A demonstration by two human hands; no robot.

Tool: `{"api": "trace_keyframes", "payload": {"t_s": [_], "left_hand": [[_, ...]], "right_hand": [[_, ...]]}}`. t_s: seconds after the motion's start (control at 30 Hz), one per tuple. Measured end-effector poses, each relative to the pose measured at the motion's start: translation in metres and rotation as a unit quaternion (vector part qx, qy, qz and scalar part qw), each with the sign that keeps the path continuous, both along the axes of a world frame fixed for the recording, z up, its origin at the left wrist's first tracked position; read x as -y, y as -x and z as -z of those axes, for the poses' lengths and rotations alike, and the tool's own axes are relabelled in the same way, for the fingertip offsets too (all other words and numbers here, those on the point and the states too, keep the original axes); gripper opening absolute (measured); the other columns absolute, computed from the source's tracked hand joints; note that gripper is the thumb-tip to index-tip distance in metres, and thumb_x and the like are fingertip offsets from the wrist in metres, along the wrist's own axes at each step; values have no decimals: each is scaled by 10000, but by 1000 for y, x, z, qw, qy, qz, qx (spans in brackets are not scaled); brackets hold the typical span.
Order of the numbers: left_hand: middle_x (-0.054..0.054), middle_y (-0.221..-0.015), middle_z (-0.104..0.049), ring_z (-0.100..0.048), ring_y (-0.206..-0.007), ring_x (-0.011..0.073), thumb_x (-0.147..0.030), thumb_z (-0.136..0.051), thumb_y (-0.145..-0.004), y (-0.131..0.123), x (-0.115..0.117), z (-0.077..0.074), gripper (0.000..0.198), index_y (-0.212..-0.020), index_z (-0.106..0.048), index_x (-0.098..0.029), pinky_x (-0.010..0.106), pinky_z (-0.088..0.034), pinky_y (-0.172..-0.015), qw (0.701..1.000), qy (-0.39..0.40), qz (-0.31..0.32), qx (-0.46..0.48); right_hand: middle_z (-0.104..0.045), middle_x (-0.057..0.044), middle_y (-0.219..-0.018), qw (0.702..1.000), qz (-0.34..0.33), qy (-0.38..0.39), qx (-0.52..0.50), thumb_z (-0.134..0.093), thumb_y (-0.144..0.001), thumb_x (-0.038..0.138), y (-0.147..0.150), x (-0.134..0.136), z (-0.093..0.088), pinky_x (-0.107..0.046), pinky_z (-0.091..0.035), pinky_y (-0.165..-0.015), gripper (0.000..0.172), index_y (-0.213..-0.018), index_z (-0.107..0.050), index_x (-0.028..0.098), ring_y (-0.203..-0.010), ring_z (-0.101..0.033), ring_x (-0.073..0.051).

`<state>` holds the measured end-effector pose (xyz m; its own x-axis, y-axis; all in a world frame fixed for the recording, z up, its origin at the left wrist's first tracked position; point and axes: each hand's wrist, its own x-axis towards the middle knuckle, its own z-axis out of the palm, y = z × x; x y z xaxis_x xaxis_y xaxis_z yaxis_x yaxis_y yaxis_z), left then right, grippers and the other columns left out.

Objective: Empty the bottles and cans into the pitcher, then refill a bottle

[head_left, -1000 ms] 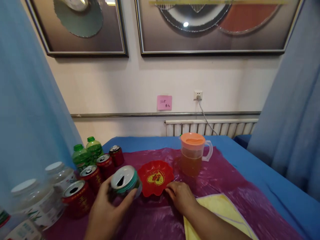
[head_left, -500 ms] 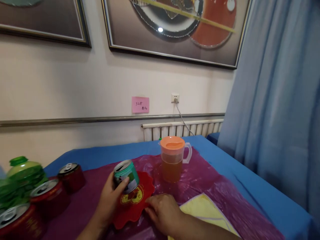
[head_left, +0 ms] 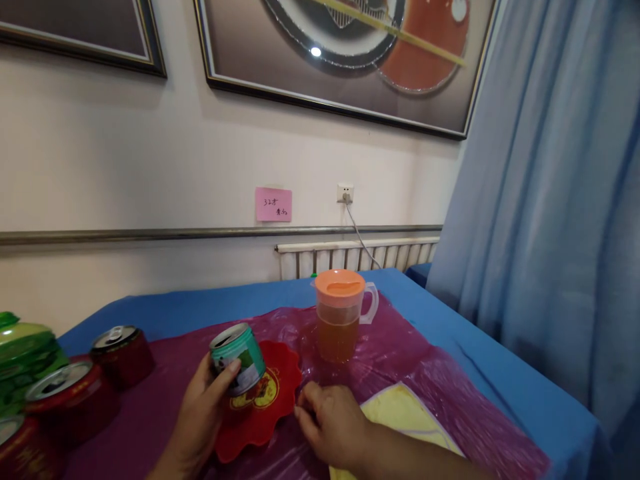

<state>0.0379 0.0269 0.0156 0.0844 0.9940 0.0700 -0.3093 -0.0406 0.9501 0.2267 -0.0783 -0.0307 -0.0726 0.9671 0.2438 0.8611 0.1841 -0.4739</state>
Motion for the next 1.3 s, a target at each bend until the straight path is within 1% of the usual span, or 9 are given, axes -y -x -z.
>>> {"api": "trace_keyframes", "payload": {"t_s": [0.13,0.4,0.53,0.63,0.73,0.9,1.1,1.2,1.3], "left_hand": [[-3,-993,-746,-713,-792,187,-459,-933,-554,-1,2,-1,720,-1171,-649,-219,261,-602,-704,1000,17,7,11],[-15,-911,-757,-715,-718,165,-434,-961,-509,0,5,-2,657,-1053,-672,-204,250,-601,-652,998,46,13,45],[-7,-910,-755,-703,-704,154,-440,-963,-496,0,5,-4,664,-1039,-679,-183,244,-593,-662,999,31,7,42],[8,-931,-747,-690,-692,154,-455,-941,-539,1,5,-3,666,-1077,-668,-172,258,-585,-662,1000,7,6,23],[18,-949,-747,-706,-756,187,-468,-906,-593,3,4,3,648,-1113,-654,-175,284,-581,-702,1000,-25,6,-18],[88,-1101,-756,-711,-1008,288,-470,-856,-631,4,7,13,636,-1150,-650,-166,363,-567,-860,991,-85,6,-108],[106,-1182,-728,-663,-1122,289,-345,-847,-623,3,19,20,631,-1188,-623,-174,387,-481,-1017,981,-140,-2,-136],[112,-1209,-707,-644,-1140,285,-338,-827,-660,4,23,21,616,-1211,-602,-179,384,-470,-1024,979,-151,0,-134],[102,-1157,-714,-654,-1079,284,-385,-801,-691,5,24,20,576,-1188,-601,-174,391,-496,-968,986,-126,17,-112]], "right_hand": [[-764,-6,-841,1000,-1,-18,-20,-537,-964,295,0,0,3,-239,-360,-587,109,-973,-617,222,-697,-702,-157],[-763,3,-853,999,-22,-18,-32,-559,-940,293,1,1,5,-231,-353,-601,97,-952,-623,222,-728,-698,-149],[-761,-1,-848,999,-22,-15,-38,-560,-936,282,2,0,6,-227,-357,-607,97,-964,-629,220,-718,-689,-147],[-752,-1,-831,998,-22,-10,-54,-555,-936,269,2,0,8,-220,-360,-609,92,-941,-631,217,-698,-674,-139],[-737,3,-802,996,-32,-8,-78,-551,-935,249,2,2,10,-216,-358,-605,89,-924,-632,215,-675,-653,-130],[-697,5,-739,991,-44,-9,-124,-506,-955,244,3,5,17,-225,-352,-602,141,-873,-615,209,-651,-621,-133],[-639,11,-674,982,-70,9,-175,-454,-992,358,1,11,29,-246,-359,-583,247,-819,-570,225,-598,-577,-149],[-625,6,-666,981,-72,20,-177,-440,-997,401,0,13,32,-260,-367,-582,280,-808,-561,234,-592,-567,-159],[-606,10,-647,982,-74,25,-174,-440,-993,419,0,15,32,-267,-362,-576,288,-802,-555,238,-582,-556,-160]]}}
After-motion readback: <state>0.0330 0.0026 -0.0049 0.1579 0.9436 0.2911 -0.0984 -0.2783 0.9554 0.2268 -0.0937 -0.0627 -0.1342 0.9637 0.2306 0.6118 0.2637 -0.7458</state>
